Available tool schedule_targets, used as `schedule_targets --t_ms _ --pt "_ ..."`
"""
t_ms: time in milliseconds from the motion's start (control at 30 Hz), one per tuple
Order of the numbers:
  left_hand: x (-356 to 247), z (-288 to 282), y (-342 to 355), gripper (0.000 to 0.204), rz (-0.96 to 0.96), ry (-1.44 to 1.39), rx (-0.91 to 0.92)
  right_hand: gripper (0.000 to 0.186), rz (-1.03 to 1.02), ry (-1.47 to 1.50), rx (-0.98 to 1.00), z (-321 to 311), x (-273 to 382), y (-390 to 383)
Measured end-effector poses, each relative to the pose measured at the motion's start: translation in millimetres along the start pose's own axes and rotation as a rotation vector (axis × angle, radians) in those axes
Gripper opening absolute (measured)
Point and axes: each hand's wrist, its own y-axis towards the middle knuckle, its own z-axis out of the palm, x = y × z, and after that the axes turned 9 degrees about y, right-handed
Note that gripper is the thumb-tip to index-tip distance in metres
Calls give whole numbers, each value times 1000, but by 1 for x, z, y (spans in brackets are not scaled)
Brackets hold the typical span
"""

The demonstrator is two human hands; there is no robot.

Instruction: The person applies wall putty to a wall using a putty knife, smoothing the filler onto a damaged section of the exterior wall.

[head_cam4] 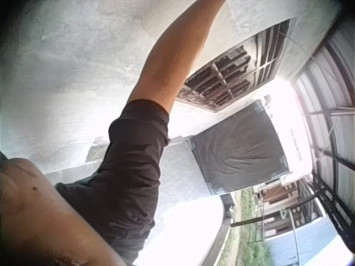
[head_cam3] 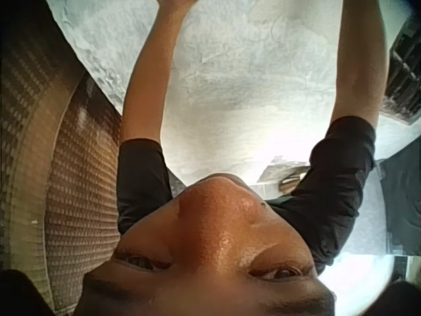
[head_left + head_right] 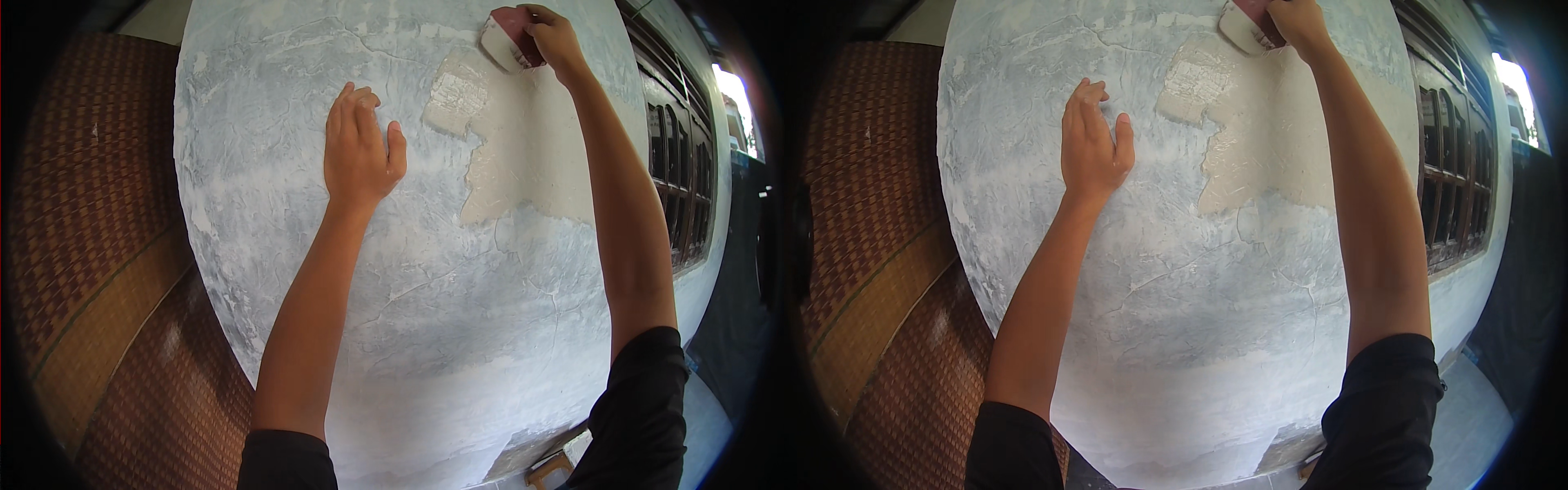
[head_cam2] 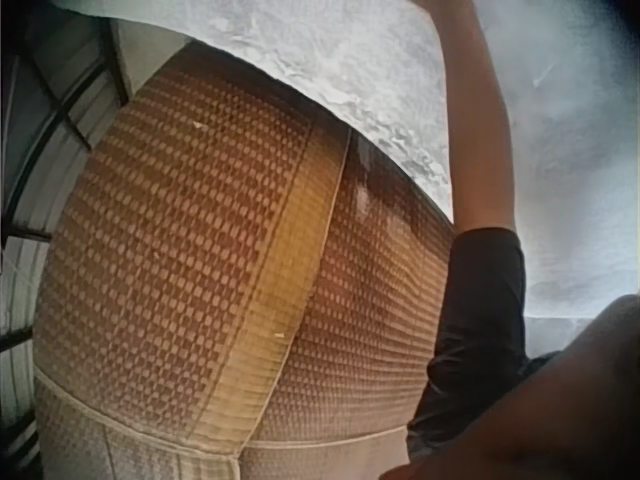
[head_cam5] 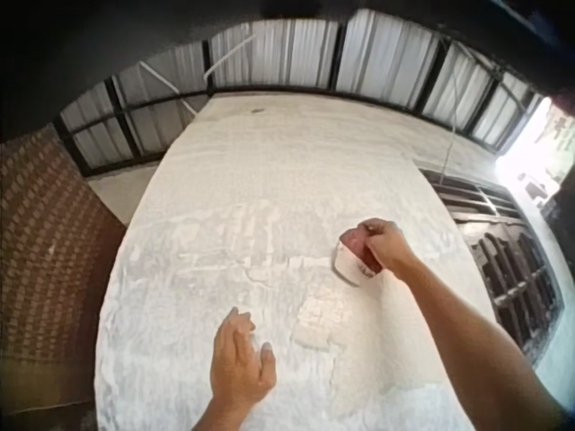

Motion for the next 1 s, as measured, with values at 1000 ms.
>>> schedule_targets --t_ms 1000 --pt "2 -1 -2 41 -27 15 8 29 203 313 -181 30 -14 -160"
